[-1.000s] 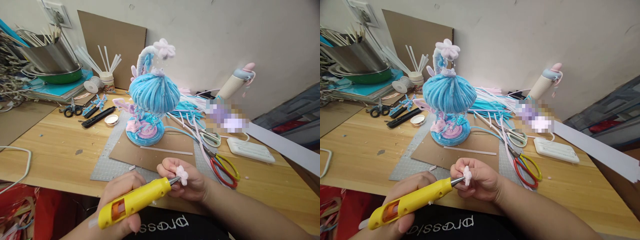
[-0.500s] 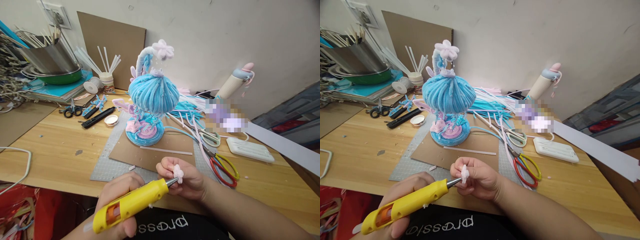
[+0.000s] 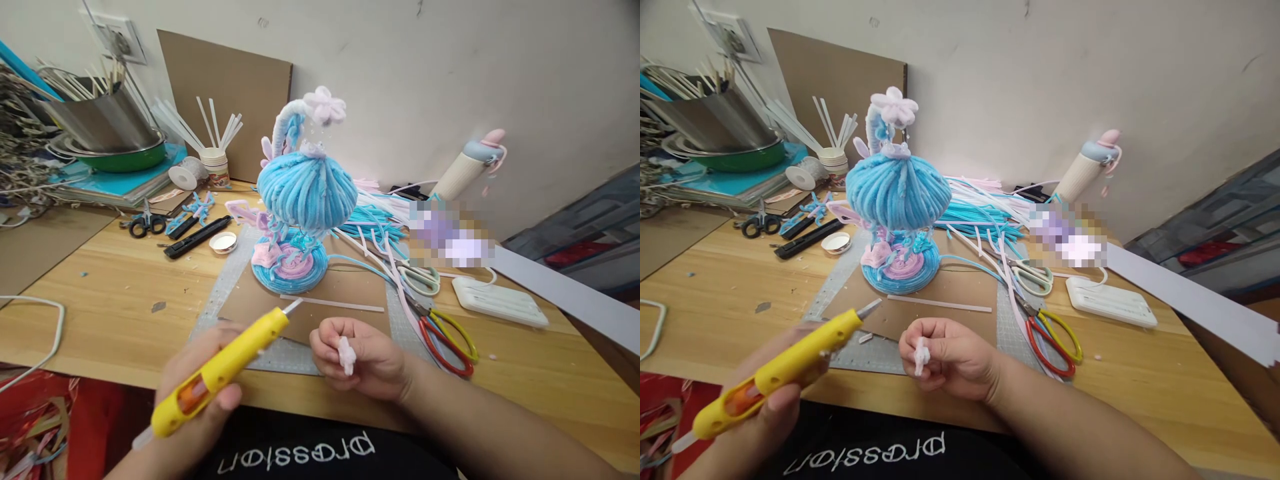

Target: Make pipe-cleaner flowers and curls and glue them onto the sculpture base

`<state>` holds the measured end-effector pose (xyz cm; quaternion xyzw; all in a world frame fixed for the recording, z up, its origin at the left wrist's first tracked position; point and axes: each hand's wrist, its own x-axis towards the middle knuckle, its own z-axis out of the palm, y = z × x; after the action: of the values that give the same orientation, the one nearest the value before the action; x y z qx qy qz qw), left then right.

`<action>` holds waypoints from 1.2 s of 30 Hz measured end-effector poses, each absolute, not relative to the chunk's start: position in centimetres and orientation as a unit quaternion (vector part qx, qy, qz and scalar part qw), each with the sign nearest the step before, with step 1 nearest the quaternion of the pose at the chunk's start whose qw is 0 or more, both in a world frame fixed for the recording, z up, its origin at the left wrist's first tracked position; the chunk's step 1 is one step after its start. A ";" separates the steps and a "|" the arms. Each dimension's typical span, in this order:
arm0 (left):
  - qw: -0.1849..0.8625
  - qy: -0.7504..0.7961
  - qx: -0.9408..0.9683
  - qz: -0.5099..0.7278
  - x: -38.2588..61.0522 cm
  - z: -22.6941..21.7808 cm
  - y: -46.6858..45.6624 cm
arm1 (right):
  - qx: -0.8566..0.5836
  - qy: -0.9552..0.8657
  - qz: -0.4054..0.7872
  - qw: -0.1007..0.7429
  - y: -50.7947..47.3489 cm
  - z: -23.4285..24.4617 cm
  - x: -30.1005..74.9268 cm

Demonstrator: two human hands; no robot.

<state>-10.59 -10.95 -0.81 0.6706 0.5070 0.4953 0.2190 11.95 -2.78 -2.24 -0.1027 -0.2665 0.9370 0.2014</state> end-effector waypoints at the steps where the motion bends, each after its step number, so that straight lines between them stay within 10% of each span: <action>1: 0.173 0.542 0.660 0.490 -11.4 -0.8 -10.9 | -0.110 -0.269 0.935 0.203 -2.7 -2.3 11.9; 7: -0.041 0.768 0.575 0.279 -16.8 0.7 -9.4 | -0.252 -0.330 0.870 0.266 -2.3 -2.3 11.6; 15: 0.004 0.837 0.541 0.088 -21.9 -0.2 -8.9 | -0.421 -0.461 0.714 0.318 -1.5 -2.9 11.5; 24: -0.098 0.742 0.628 0.216 -15.9 0.6 -8.0 | -0.265 -0.865 0.306 0.297 -2.2 1.9 13.4; 36: 0.051 0.672 0.636 0.376 -12.7 1.5 0.9 | -0.508 -0.514 0.644 0.251 3.7 0.4 6.1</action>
<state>-12.67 0.90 1.50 0.6363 0.6716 0.3762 0.0506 6.11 3.67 0.35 -0.5078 -0.5136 0.6443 0.2515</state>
